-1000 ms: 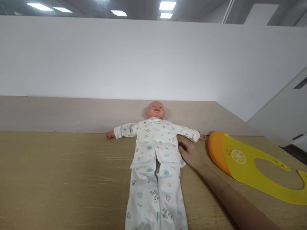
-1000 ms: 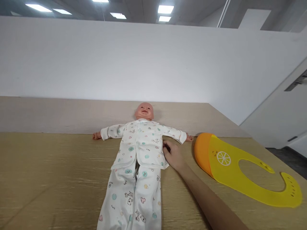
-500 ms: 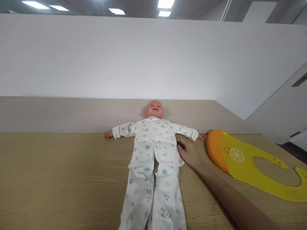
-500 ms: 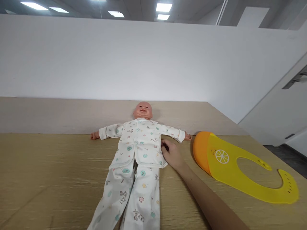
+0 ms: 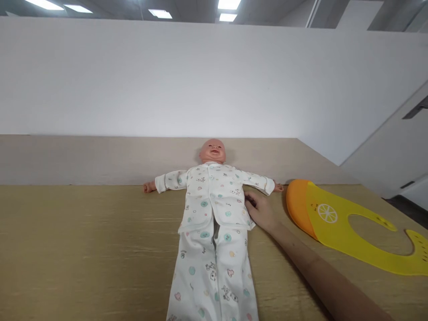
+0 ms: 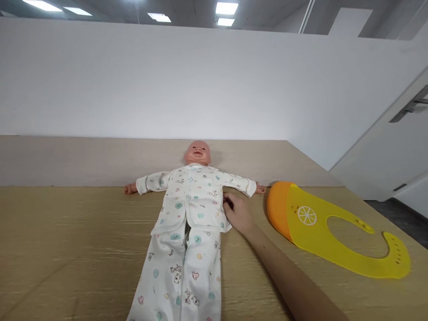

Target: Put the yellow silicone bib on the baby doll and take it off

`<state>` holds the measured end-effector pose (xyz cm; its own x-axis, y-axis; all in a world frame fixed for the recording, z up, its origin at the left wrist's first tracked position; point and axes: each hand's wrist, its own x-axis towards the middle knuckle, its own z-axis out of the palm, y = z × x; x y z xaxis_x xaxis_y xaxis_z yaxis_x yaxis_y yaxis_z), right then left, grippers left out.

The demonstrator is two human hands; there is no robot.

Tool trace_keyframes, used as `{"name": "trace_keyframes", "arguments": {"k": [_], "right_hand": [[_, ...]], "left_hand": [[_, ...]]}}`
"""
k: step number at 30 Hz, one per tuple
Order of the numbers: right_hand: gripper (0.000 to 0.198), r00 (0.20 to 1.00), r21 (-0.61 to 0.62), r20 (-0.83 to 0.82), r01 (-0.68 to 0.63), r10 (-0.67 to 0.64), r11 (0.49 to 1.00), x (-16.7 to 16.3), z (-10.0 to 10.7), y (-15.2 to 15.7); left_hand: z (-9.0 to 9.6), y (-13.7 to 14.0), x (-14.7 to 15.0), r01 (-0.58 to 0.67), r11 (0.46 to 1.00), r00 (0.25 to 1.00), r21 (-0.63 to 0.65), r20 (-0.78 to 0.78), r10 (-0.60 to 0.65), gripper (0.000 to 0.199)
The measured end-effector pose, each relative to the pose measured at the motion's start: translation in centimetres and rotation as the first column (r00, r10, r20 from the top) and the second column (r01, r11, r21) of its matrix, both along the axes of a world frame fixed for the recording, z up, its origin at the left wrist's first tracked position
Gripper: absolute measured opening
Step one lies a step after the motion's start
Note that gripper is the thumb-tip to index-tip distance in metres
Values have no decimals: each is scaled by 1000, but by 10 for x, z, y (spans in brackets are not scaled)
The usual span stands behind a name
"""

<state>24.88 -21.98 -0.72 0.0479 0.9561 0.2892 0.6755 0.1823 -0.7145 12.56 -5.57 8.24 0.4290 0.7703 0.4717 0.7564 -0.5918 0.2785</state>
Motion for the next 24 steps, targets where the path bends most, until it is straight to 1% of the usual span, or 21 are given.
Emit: {"name": "trace_keyframes", "arguments": {"k": [2,3,5,7,8,9,11,13,14,15,16,17,18,19,20,22,23,24], "right_hand": [[20,1000,-5,-3,-3,3,1000,0,0,0],[19,1000,-8,-5,-4,4,1000,0,1,0],[19,1000,-9,-8,-10,10,1000,0,1,0],[19,1000,-9,-8,-18,18,1000,0,1,0],[19,1000,-11,-5,-20,20,1000,0,1,0],[19,1000,-13,-3,-19,19,1000,0,1,0],[19,1000,-14,3,-19,19,1000,0,2,0],[18,1000,-7,9,-20,20,1000,-1,2,0],[18,1000,-2,8,-22,22,1000,-1,2,-1],[18,1000,3,5,-22,22,1000,-1,2,-1],[18,1000,5,2,-21,21,1000,-1,2,-1],[18,1000,9,-1,-20,20,1000,-1,2,-1],[19,1000,12,-1,-19,19,1000,-1,2,-1],[19,1000,14,4,-20,20,1000,-1,1,-1],[19,1000,16,9,-21,21,1000,-1,1,-1],[19,1000,18,15,-23,23,1000,-1,0,0],[19,1000,16,18,-23,23,1000,-1,0,0],[19,1000,16,21,-23,22,1000,-1,0,0]], "left_hand": [[-5,-4,-7,43,999,999,29,-7,-43,126],[-7,-9,-11,60,997,998,39,-5,-60,135],[-16,-25,-21,84,995,996,62,-4,-84,139],[-30,-51,-33,101,992,995,81,-4,-101,125],[-40,-66,-39,103,991,995,90,-4,-103,106],[-49,-83,-46,109,990,994,89,6,-110,68],[-69,-117,-60,113,990,993,83,14,-114,60],[-85,-148,-73,117,991,993,72,21,-118,75],[-91,-161,-79,117,991,992,66,31,-119,55],[-95,-172,-84,117,992,992,54,35,-119,55],[-99,-182,-89,115,993,992,36,49,-116,48],[-102,-191,-93,112,994,991,12,65,-113,55],[-104,-199,-98,110,994,991,-18,85,-108,66],[-105,-207,-102,107,993,989,-45,104,-102,65],[-107,-214,-105,105,992,988,-68,120,-97,59],[-108,-229,-113,101,990,986,-97,139,-87,35],[-108,-237,-117,97,989,986,-115,146,-80,33],[-108,-245,-121,93,987,986,-134,150,-72,38]]}}
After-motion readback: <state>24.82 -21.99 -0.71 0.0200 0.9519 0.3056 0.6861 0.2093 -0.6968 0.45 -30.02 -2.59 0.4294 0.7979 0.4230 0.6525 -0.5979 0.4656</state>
